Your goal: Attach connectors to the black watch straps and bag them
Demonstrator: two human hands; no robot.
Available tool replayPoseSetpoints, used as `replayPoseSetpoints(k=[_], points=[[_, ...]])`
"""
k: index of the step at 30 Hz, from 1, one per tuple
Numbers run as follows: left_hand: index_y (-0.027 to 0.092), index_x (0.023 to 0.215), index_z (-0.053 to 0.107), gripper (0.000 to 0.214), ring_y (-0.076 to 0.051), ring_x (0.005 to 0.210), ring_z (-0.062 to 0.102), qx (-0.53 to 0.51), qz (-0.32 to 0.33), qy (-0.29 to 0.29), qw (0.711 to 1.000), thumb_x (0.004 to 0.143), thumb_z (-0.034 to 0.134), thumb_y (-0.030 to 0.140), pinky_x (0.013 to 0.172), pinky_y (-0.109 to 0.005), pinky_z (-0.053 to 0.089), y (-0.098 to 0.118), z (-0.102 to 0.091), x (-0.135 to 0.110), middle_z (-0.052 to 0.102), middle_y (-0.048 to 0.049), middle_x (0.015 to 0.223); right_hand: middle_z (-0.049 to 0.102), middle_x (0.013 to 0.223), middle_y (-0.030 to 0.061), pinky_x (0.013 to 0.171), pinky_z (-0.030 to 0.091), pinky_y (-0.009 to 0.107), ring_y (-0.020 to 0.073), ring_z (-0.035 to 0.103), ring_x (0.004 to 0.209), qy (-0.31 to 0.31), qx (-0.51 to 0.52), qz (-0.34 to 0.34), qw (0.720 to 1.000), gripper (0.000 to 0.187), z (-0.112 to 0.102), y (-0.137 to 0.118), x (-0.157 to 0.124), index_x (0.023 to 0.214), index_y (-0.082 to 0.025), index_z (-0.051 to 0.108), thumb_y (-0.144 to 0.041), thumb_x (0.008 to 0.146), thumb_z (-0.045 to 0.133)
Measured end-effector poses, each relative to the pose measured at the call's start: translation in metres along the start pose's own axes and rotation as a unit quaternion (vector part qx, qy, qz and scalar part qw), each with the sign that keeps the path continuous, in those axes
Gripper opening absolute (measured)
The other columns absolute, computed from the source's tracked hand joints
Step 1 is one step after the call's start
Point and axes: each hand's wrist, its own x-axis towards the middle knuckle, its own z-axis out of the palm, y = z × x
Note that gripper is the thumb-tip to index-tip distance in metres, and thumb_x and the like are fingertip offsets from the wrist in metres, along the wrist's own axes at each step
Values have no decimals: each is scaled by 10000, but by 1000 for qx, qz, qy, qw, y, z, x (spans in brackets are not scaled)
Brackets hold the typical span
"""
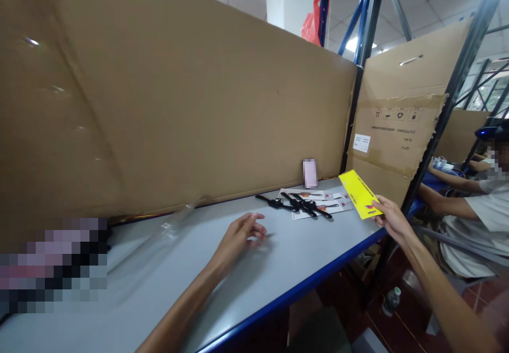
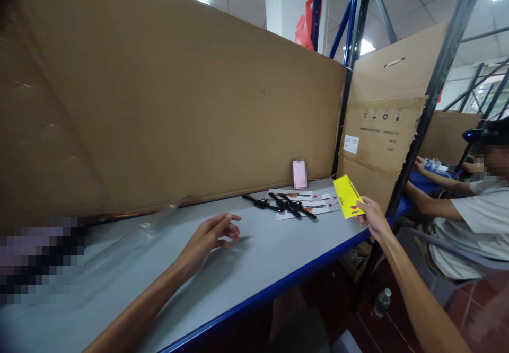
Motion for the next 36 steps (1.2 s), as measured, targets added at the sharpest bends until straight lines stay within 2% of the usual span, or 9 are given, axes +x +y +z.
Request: replayPoseSetpoints(k=[3,6,10,12,15,20,23,29,36], points=[[159,1188,621,673,-285,819,742,-151,-76,-55,984,795,687,701,733,-414,597,8,28,-4,748,-139,913,721,724,30,320,359,168,84,512,396,-48,69,13,996,488,48,-13,-40,1187,-157,619,-392,788,772],[175,1315,565,726,-353,1021,736,-329,-120,-104,931,885,500,756,896,-509,569,17,56,-1,731,-224,1120,742,801,51,326,391,181,86,518,405,-136,123,53,982,551,118,-13,-74,1260,-173,601,-439,806,762],[146,1267,634,728,-337,918,739,-419,-101,-43,901,952,333,729,844,-485,581,17,60,13,755,-177,1038,728,826,65,382,464,226,122,571,467,-289,93,45,952,506,196,0,-99,1254,-146,599,-507,901,620],[109,1215,662,729,-303,804,732,-435,-112,8,894,974,296,692,776,-441,590,13,47,19,758,-162,929,724,896,79,464,530,275,170,640,595,-281,3,-56,958,444,214,5,-103,1278,-157,601,-454,952,551],[96,1152,680,713,-265,691,702,-451,-99,38,886,985,283,664,684,-391,584,10,26,23,744,-141,826,698,1056,108,750,590,370,235,660,925,-197,-156,-316,915,279,218,6,-100,1214,-199,669,-306,986,550],[105,1107,682,699,-271,683,703,-470,-106,32,876,955,344,697,640,-388,582,9,17,21,737,-138,811,670,1038,117,824,530,384,241,588,943,-241,-311,-571,720,176,212,-1,-92,1057,-175,724,-193,1001,557],[113,1122,675,660,-283,723,719,-483,-117,50,866,964,357,669,686,-405,597,7,19,20,739,-148,829,669,992,113,777,520,343,228,577,919,-268,-345,-596,674,177,212,-2,-86,1056,-151,705,-186,1013,536],[105,1102,668,712,-302,665,700,-470,-134,24,872,933,356,723,627,-428,585,0,14,22,731,-172,815,686,1010,108,762,516,321,212,605,922,-315,-359,-600,642,160,210,-5,-78,1036,-160,686,-216,1023,537],[124,1178,637,654,-308,687,709,-480,-146,38,864,945,376,677,689,-463,592,-10,9,29,738,-176,880,681,1045,137,702,511,299,227,634,985,-343,-476,-604,539,149,213,-15,-77,1036,-135,653,-122,990,511]])
